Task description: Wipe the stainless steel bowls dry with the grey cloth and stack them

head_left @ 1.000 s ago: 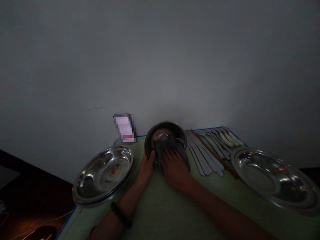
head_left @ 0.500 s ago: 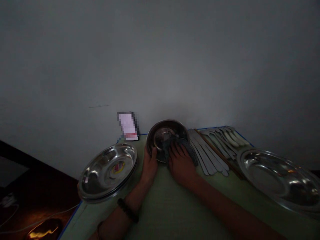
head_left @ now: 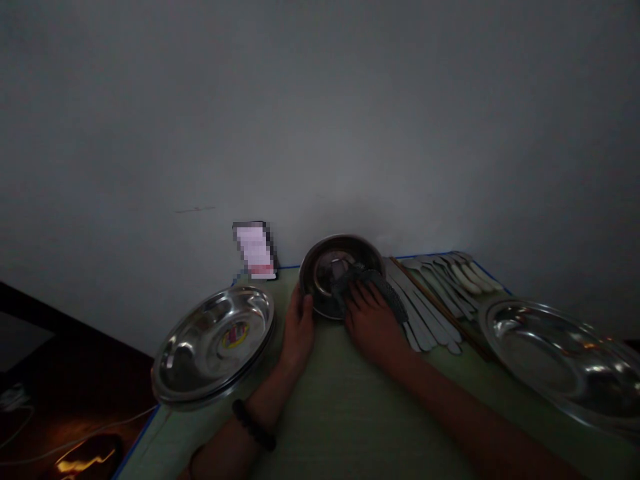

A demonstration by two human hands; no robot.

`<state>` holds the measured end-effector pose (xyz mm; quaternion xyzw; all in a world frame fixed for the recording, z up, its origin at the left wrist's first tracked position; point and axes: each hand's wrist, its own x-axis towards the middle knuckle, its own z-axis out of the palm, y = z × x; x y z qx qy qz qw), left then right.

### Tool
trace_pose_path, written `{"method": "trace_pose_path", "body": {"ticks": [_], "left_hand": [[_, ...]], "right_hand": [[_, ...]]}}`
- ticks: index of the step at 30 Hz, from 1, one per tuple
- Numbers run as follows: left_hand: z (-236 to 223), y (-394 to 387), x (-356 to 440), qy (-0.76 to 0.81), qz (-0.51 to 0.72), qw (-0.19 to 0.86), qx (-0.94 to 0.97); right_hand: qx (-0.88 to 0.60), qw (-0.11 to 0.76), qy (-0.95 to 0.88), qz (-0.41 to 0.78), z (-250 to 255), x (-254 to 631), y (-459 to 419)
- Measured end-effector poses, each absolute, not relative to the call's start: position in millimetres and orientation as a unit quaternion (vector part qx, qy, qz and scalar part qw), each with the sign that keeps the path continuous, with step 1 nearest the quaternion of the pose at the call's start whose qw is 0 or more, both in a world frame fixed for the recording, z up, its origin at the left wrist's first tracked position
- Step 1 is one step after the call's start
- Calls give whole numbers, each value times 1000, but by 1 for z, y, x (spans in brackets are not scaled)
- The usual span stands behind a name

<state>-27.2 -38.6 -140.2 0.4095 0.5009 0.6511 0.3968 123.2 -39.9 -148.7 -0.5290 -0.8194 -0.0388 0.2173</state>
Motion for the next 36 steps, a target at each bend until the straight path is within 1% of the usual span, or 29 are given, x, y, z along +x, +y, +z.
{"method": "trace_pose_path", "body": {"ticks": [3,9,16,20,23,27,36], "left_hand": [[-140,-40,-28,509,625,385,450],[-146,-41,-33,532,617,382,435],[-148,-37,-32,529,626,354,451],[-146,-39,-33,539,578,338,511],[-146,-40,-33,556,546,345,523],[-146,-40,-30,572,510,347,541],[-140,-39,-33,579,539,332,514]], "right_hand": [[-525,228,-820,-23,-154,118,-42],[-465,230,-854,35,-152,113,-44],[-512,210,-833,2,-145,118,-40],[-537,221,-814,6,-150,120,-40],[-522,236,-819,32,-154,119,-39],[-505,236,-829,48,-154,119,-38],[-518,238,-820,49,-149,118,-42]]}}
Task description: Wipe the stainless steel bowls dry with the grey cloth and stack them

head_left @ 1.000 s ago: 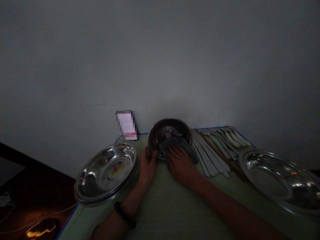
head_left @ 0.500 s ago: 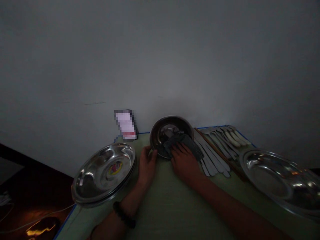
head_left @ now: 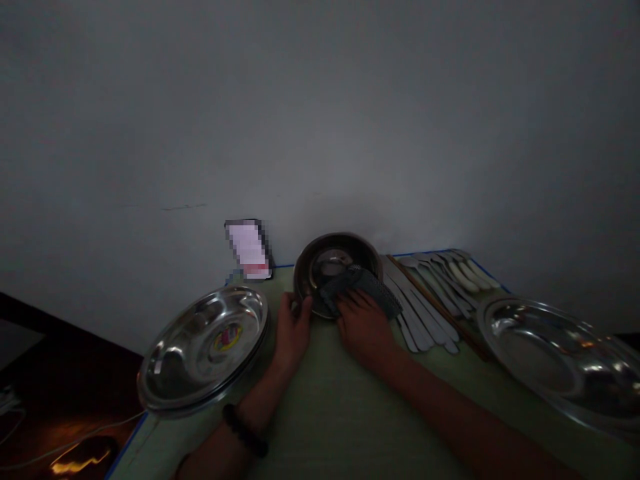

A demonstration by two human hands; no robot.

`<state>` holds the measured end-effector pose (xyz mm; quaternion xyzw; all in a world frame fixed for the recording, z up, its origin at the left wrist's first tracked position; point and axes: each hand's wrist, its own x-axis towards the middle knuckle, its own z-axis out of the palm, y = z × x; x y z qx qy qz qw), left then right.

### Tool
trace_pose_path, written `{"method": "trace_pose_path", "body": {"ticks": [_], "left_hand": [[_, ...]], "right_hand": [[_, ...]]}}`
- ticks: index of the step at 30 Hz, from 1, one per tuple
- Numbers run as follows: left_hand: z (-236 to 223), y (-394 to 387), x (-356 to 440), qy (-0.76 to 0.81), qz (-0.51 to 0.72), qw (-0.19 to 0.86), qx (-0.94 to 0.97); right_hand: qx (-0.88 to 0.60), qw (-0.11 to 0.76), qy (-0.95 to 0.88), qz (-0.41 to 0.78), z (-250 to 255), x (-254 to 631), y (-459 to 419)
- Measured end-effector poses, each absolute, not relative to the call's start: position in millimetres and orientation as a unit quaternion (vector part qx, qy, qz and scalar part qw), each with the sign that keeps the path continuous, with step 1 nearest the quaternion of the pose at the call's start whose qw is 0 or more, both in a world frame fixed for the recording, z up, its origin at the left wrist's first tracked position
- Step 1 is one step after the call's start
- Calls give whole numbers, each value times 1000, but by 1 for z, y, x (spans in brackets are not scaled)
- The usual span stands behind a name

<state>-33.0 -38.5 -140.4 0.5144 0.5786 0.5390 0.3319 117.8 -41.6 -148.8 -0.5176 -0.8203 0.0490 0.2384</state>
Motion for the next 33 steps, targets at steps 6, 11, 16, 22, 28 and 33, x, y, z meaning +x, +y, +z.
{"method": "trace_pose_path", "body": {"ticks": [6,11,16,22,28,33], "left_hand": [[-136,-39,-25,556,506,369,546],[-134,-42,-25,585,539,335,505],[-133,-44,-26,604,564,310,471],[-131,-46,-25,583,534,325,519],[-135,-46,-25,547,489,335,591],[-136,-46,-23,555,483,332,590]], "right_hand": [[-490,241,-835,65,-154,120,-38],[-478,244,-840,78,-150,121,-38],[-496,248,-828,81,-146,118,-41],[-532,260,-803,76,-147,118,-41],[-515,267,-810,83,-151,120,-37],[-507,270,-814,85,-151,119,-37]]}}
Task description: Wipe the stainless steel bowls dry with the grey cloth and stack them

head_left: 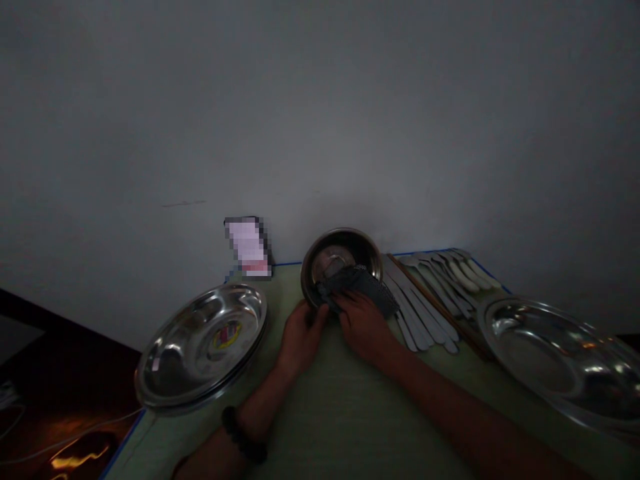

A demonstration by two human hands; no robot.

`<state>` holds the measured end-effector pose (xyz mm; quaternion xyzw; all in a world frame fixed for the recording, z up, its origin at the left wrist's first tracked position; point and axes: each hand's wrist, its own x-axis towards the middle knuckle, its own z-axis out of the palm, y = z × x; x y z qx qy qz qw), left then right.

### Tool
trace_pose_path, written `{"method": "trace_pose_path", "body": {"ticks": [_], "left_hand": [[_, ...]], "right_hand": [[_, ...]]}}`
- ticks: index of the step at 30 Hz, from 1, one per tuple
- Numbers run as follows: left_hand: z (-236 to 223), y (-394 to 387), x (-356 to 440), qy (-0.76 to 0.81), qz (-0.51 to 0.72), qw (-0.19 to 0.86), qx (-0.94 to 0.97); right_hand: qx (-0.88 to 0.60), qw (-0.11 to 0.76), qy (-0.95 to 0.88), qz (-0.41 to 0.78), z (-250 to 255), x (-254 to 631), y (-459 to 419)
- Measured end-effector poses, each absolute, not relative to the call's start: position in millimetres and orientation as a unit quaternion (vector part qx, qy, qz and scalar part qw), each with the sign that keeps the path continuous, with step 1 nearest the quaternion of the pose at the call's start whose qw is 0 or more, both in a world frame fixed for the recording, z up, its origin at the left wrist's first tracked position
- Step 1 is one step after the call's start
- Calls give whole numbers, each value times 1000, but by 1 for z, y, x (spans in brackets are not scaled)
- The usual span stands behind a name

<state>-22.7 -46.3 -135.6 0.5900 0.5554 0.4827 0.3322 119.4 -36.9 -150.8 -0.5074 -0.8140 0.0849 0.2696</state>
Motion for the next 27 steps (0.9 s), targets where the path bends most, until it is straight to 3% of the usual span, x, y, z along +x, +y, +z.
{"method": "trace_pose_path", "body": {"ticks": [8,27], "left_hand": [[-137,-43,-30,591,517,272,557],[-136,-41,-29,575,479,288,598]], "right_hand": [[-511,262,-815,75,-148,119,-39],[-534,247,-806,67,-150,120,-37]]}}
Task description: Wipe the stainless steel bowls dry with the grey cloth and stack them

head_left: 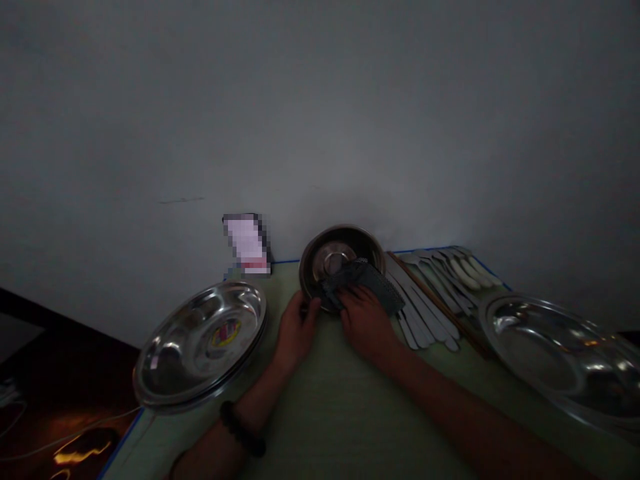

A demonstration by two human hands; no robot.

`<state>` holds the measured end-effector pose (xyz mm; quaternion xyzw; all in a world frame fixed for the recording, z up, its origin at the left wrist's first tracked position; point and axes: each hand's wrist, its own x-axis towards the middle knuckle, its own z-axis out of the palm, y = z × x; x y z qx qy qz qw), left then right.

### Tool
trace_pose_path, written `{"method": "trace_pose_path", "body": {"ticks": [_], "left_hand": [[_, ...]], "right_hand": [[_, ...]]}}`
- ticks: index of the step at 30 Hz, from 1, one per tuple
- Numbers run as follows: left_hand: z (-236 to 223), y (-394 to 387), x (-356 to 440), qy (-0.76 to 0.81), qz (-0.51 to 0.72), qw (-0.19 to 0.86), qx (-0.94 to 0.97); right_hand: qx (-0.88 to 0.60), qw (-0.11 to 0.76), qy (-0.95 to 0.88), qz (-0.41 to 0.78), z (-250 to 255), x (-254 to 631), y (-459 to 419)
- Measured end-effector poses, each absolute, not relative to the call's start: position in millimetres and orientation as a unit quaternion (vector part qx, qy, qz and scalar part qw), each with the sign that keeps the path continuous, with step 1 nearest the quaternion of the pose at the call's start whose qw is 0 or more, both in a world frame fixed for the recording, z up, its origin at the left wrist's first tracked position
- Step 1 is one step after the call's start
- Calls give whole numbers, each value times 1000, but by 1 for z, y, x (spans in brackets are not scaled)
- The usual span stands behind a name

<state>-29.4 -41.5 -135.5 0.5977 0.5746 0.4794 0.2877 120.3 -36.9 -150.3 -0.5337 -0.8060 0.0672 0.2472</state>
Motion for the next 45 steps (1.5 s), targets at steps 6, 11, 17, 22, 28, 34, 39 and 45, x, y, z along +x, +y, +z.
{"method": "trace_pose_path", "body": {"ticks": [6,11,17,22,28,34,39,45], "left_hand": [[-136,-45,-24,567,462,307,609],[-134,-44,-28,597,481,279,578],[-134,-43,-27,580,469,279,605],[-131,-48,-22,562,448,307,624],[-131,-48,-26,596,507,294,549],[-134,-44,-29,587,487,308,568],[-131,-43,-29,563,448,338,607],[-130,-48,-24,535,422,368,633]], "right_hand": [[-533,249,-806,67,-150,120,-37],[-532,253,-806,65,-148,118,-39],[-523,256,-810,68,-151,120,-36],[-519,260,-811,74,-151,120,-36],[-517,259,-812,77,-150,120,-37],[-522,258,-809,75,-150,120,-37],[-523,262,-807,77,-150,120,-37],[-519,274,-805,84,-152,120,-37]]}}
